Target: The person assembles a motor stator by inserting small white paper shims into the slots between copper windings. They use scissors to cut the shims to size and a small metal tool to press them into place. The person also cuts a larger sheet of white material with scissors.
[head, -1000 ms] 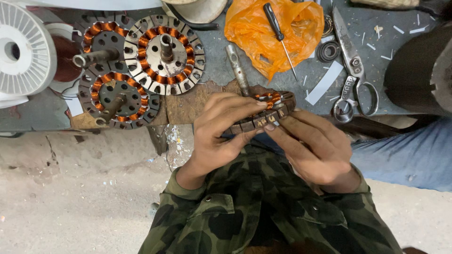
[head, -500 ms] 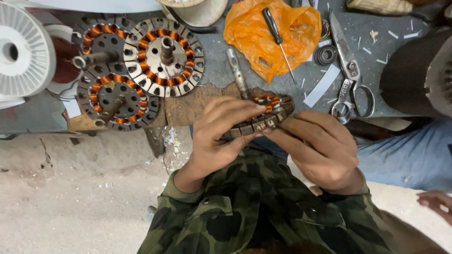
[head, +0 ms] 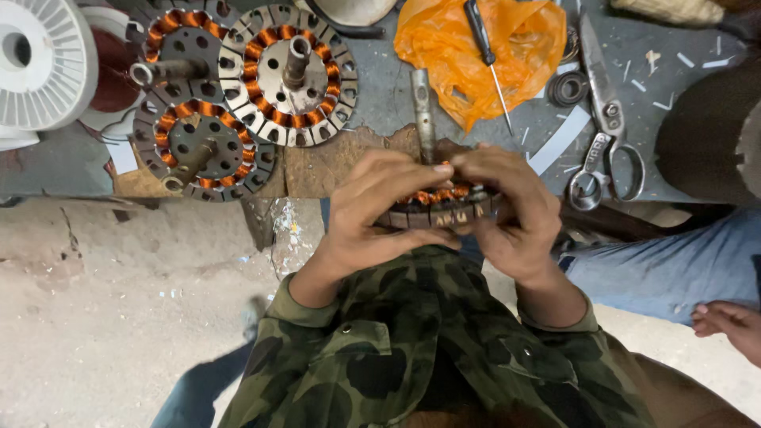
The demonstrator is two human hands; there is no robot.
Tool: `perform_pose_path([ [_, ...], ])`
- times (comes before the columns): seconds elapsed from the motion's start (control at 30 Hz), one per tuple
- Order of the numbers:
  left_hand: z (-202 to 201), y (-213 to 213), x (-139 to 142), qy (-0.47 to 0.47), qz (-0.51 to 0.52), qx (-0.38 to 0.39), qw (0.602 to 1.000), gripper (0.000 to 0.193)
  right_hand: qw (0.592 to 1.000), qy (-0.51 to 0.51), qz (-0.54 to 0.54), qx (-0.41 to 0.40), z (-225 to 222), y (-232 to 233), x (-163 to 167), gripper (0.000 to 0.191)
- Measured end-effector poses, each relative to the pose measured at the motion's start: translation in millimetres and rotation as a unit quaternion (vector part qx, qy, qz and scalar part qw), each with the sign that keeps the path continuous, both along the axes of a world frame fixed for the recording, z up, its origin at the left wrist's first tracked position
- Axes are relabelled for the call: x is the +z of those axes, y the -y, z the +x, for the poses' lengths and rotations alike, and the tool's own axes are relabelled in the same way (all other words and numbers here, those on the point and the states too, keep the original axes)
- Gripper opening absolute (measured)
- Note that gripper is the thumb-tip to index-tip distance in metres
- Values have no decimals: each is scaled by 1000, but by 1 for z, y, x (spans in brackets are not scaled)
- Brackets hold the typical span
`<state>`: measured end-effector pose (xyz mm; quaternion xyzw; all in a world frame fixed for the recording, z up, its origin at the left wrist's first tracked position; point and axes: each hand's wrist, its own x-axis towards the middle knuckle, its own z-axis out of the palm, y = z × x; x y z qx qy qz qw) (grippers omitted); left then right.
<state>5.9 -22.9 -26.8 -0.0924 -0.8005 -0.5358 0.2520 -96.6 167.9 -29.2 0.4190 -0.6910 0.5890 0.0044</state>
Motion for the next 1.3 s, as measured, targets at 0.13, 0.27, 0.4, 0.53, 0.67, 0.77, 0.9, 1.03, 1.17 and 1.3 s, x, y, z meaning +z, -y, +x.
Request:
perform_pose_path([
  [0.13,-2,-6,-11,-58,-25,15,998,61,999,-20,-37,27,3,-6,-20,32],
  [0.27,20,0,-16,-79,-32,13,996,51,999,-37,2,-7,31,-7,-27,21],
  [0.4,26,7,-21,-85,-37,12,996,45,1000,-17,-3,-8,40,-2,-25,18],
  [0.53,26,13,-19,-95,-33,14,995,45,1000,14,5,-9,45,5,-16,15],
  [0.67,30,0,-19,-95,-23,32,995,46,999,32,6,6,45,-5,-10,20],
  [0.77,37,-10,-22,-73,-5,33,997,56,997,75,-27,6,47,-14,-12,22],
  [0.9,31,-19,-28,-90,24,25,995,59,979,94,-174,-44,45,-12,-25,32],
  [1.03,11,-18,-28,-102,64,22,992,50,976,-43,-202,-74,29,0,-36,28],
  [1.17,-3,-13,-27,-91,67,32,993,46,977,-99,-150,-112,11,6,-40,25],
  [1.3,-10,-18,-34,-78,74,44,993,44,970,-188,-69,-137,2,3,-40,24],
])
